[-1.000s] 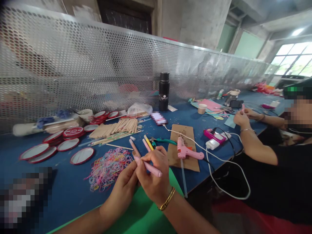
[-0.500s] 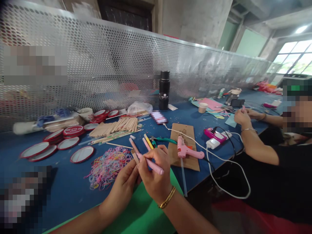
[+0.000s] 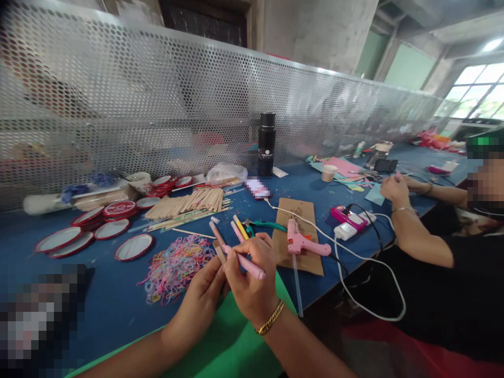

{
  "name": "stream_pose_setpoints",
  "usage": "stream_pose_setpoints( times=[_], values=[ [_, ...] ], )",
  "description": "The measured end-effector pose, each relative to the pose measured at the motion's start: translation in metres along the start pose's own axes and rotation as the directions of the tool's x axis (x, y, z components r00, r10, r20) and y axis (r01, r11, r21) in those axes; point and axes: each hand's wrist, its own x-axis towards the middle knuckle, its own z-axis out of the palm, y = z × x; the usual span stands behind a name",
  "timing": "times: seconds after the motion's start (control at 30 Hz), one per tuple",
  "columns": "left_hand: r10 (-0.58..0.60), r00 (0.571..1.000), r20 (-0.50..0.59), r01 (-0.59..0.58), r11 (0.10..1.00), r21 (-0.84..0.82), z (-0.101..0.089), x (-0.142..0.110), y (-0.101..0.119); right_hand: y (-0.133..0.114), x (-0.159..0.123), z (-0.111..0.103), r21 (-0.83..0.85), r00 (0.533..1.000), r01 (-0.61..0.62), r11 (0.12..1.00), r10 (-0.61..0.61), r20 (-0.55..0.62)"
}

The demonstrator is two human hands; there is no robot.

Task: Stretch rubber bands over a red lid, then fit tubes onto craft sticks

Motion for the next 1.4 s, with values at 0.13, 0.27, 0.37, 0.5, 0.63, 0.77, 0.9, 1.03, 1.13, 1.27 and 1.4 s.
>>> stream_pose_setpoints(
  times=[0.13,0.27,0.37,0.5,0.63,0.77,0.9,1.03,1.13,1.27,1.4],
  values=[
    [0.016,1.0,0.025,-0.016,1.0,0.013,-0.001,0.0,0.003,-0.003,0.0,0.001,0.026,0.999,0.01,1.0,-0.011,0.044],
    [0.017,1.0,0.019,-0.017,1.0,0.02,0.0,0.0,0.004,-0.002,0.0,0.002,0.015,0.999,0.007,1.0,-0.008,0.049],
    [0.011,1.0,0.02,-0.011,1.0,0.019,0.0,0.0,0.002,0.0,0.0,0.001,-0.003,1.0,-0.002,1.0,0.002,0.014],
    [0.013,0.999,0.03,-0.014,1.0,0.019,0.0,0.0,0.003,-0.002,0.0,0.001,0.029,1.0,0.004,1.0,-0.004,0.012],
    [0.028,0.999,0.041,-0.029,0.999,0.017,0.0,0.0,0.007,-0.003,0.001,0.001,0.038,0.999,0.023,0.999,-0.024,0.043],
    [0.028,0.999,0.036,-0.028,1.0,-0.005,0.001,0.0,0.006,-0.001,0.001,0.001,0.029,1.0,-0.005,1.0,0.005,0.018],
    [0.035,0.998,0.047,-0.034,0.999,-0.014,0.001,0.0,0.004,-0.003,0.001,0.001,0.054,0.999,0.001,0.999,-0.003,0.037],
    [0.028,0.998,0.055,-0.028,0.999,-0.016,0.001,0.001,0.004,-0.003,0.001,0.001,0.044,0.999,0.012,0.999,-0.014,0.053],
    [0.025,0.999,0.035,-0.026,1.0,0.013,0.0,0.001,0.0,0.0,0.001,0.0,0.03,0.999,-0.028,0.999,0.027,0.017],
    [0.037,0.999,0.027,-0.038,0.999,0.038,-0.001,0.001,-0.004,0.001,0.001,-0.003,0.085,0.999,-0.007,0.996,0.003,0.046],
    [0.044,0.998,0.038,-0.044,0.999,0.006,0.0,0.001,0.003,0.001,-0.001,-0.003,0.11,0.996,-0.038,0.993,0.029,0.08]
  ],
)
